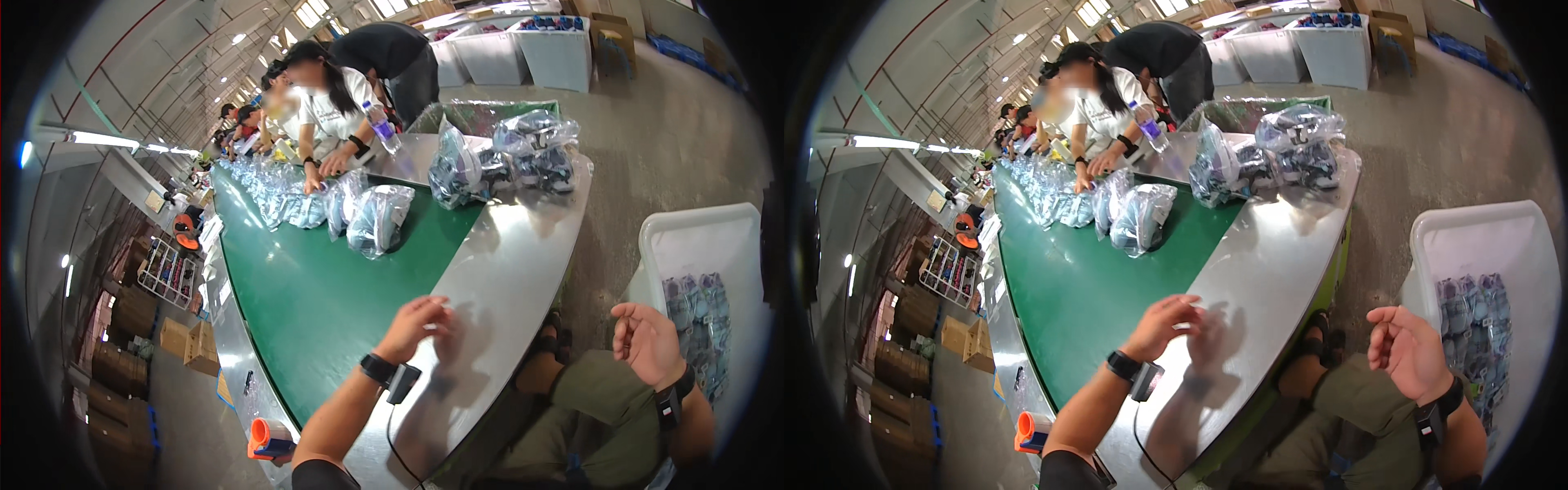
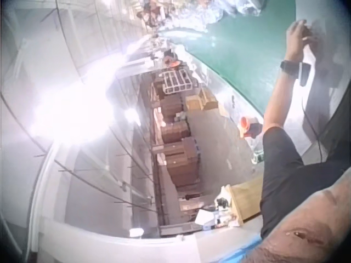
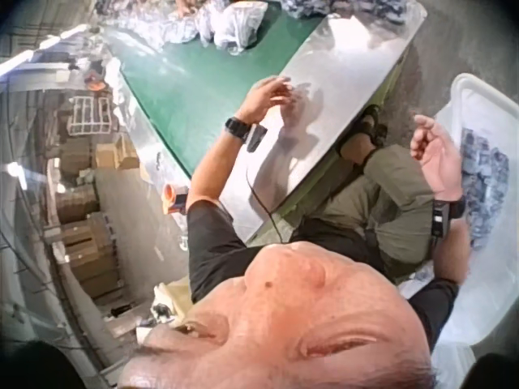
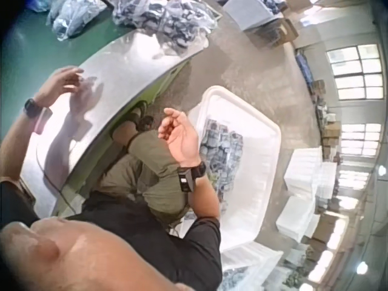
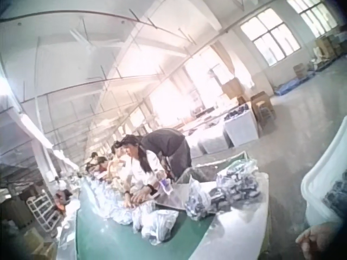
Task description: The person sits beside a conveyor belt in a warehouse, picking up packaged slippers from the belt and placing them into a large white bin. The person repeats this pick-and-place action continuously as coworkers pack items further down the line.
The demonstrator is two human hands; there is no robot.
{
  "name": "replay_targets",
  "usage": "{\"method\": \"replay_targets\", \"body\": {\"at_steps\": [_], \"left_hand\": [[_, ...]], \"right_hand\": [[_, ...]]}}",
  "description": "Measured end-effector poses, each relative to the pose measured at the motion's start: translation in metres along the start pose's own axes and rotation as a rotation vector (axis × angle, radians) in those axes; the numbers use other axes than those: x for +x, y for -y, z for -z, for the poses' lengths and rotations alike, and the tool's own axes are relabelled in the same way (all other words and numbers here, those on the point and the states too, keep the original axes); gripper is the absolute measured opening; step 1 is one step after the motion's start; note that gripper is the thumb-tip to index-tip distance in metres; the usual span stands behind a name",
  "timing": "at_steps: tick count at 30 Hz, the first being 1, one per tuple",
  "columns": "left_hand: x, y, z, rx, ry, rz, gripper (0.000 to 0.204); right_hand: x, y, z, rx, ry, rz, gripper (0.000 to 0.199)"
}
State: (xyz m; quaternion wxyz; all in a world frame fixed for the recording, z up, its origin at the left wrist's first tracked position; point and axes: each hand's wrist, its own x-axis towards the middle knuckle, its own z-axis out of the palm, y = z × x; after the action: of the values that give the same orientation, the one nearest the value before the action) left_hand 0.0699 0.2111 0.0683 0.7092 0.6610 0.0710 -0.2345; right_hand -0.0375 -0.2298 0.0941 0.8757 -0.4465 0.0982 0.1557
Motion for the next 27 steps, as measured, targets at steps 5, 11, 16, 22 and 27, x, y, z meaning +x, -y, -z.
{"method": "replay_targets", "body": {"at_steps": [5,11,16,22,27], "left_hand": [[0.051,-0.034,0.064,0.134,-0.368,-0.149,0.032],[0.153,-0.066,0.192,0.741,-0.837,-0.387,0.056],[0.215,-0.068,0.274,0.695,-0.907,-0.281,0.073],[0.239,-0.030,0.255,0.369,-0.725,-0.055,0.055],[0.176,-0.019,0.199,0.202,-0.716,-0.106,0.044]], "right_hand": [[0.006,0.000,0.007,0.019,-0.107,0.006,0.043],[0.009,-0.005,0.003,-0.035,-0.058,-0.039,0.039],[0.009,-0.005,0.006,-0.083,-0.052,-0.071,0.033],[0.007,0.001,0.010,-0.105,-0.110,-0.061,0.031],[0.007,0.000,0.005,-0.121,-0.027,-0.046,0.032]]}}
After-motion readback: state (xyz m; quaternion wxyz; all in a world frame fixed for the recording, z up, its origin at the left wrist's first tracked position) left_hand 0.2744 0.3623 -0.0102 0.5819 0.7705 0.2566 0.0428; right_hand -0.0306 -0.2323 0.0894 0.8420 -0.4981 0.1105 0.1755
